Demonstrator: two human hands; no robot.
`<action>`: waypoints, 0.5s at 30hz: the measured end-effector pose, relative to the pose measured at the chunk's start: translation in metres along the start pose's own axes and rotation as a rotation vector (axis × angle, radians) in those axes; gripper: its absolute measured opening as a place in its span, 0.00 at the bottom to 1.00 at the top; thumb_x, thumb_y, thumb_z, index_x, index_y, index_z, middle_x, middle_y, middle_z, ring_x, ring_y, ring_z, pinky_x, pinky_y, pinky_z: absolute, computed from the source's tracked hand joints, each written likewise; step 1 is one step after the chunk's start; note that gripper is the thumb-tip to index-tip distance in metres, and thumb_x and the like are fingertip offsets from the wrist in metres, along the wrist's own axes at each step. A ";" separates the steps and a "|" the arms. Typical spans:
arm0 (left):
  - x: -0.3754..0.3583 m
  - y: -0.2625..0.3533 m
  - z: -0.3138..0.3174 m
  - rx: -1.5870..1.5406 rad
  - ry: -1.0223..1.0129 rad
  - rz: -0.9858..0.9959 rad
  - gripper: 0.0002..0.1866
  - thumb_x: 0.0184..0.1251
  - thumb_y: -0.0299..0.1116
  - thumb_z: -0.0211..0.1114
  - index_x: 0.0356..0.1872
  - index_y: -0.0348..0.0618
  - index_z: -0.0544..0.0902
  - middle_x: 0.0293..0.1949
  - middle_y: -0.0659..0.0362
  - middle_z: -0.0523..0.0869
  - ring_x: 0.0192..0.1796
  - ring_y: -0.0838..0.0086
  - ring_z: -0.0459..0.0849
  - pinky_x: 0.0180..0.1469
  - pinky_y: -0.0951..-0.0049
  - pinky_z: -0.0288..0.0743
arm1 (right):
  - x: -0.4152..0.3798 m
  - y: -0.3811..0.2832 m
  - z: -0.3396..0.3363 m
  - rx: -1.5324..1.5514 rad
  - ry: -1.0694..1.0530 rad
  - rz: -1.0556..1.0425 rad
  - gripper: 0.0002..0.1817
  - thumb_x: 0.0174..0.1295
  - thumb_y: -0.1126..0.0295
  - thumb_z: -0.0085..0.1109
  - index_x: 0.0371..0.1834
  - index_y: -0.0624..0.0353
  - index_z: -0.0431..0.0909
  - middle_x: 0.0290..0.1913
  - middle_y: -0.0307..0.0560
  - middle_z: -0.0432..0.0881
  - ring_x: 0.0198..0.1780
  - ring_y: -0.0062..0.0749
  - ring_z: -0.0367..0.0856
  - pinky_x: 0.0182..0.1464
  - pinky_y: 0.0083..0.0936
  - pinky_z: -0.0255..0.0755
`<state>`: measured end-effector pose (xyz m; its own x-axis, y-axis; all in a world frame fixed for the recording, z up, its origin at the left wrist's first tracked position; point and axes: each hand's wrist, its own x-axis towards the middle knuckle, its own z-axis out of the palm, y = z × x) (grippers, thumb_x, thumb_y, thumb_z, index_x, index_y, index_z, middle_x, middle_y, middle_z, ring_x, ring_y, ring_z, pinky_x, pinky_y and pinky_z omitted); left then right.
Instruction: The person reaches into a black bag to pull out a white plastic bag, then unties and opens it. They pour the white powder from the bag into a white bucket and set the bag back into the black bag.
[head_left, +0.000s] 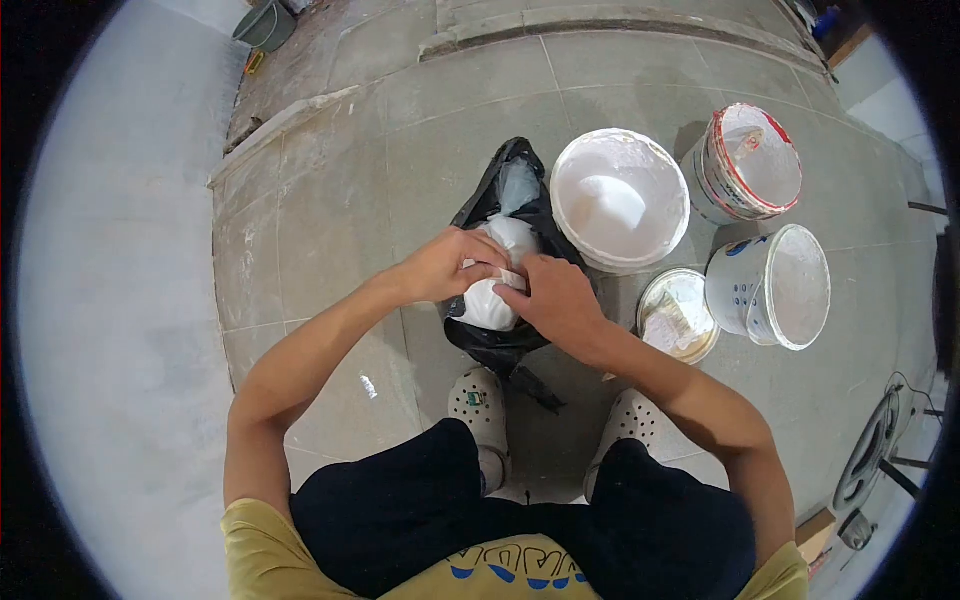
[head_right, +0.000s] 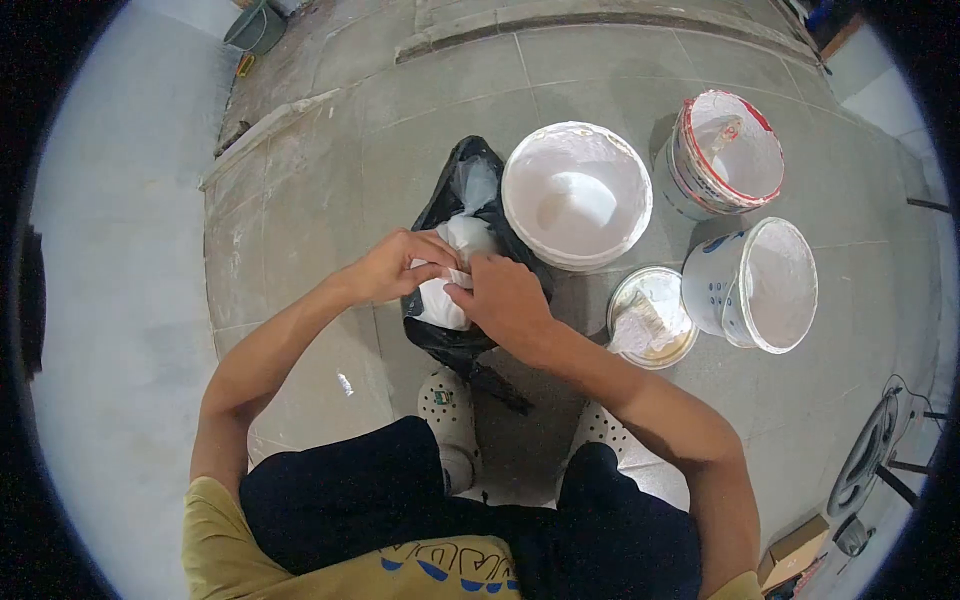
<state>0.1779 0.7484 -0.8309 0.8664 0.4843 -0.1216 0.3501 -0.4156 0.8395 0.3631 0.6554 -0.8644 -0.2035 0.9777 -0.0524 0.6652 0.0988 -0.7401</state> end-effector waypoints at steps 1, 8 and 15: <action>0.000 -0.002 -0.001 0.013 0.007 0.011 0.08 0.59 0.21 0.66 0.39 0.33 0.86 0.40 0.50 0.88 0.45 0.57 0.84 0.51 0.63 0.76 | -0.002 0.004 0.001 -0.001 0.000 0.006 0.13 0.60 0.64 0.64 0.33 0.65 0.77 0.31 0.56 0.81 0.31 0.53 0.81 0.35 0.41 0.75; -0.013 0.006 0.000 0.078 -0.052 0.072 0.07 0.56 0.23 0.69 0.37 0.36 0.87 0.39 0.52 0.89 0.43 0.58 0.84 0.48 0.63 0.77 | -0.042 0.002 0.019 0.254 0.090 -0.211 0.09 0.64 0.69 0.58 0.37 0.66 0.79 0.32 0.58 0.81 0.36 0.54 0.82 0.41 0.43 0.75; 0.002 0.031 0.000 -0.001 -0.514 -0.180 0.09 0.59 0.29 0.69 0.40 0.39 0.88 0.39 0.53 0.89 0.42 0.62 0.85 0.46 0.63 0.78 | -0.087 0.006 0.042 -0.138 -0.231 -0.652 0.08 0.59 0.71 0.55 0.33 0.66 0.78 0.33 0.54 0.82 0.37 0.41 0.85 0.34 0.33 0.82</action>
<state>0.1904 0.7360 -0.8049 0.8554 0.1089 -0.5064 0.5088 -0.3604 0.7818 0.3550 0.5630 -0.8922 -0.7287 0.6483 0.2208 0.4375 0.6887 -0.5781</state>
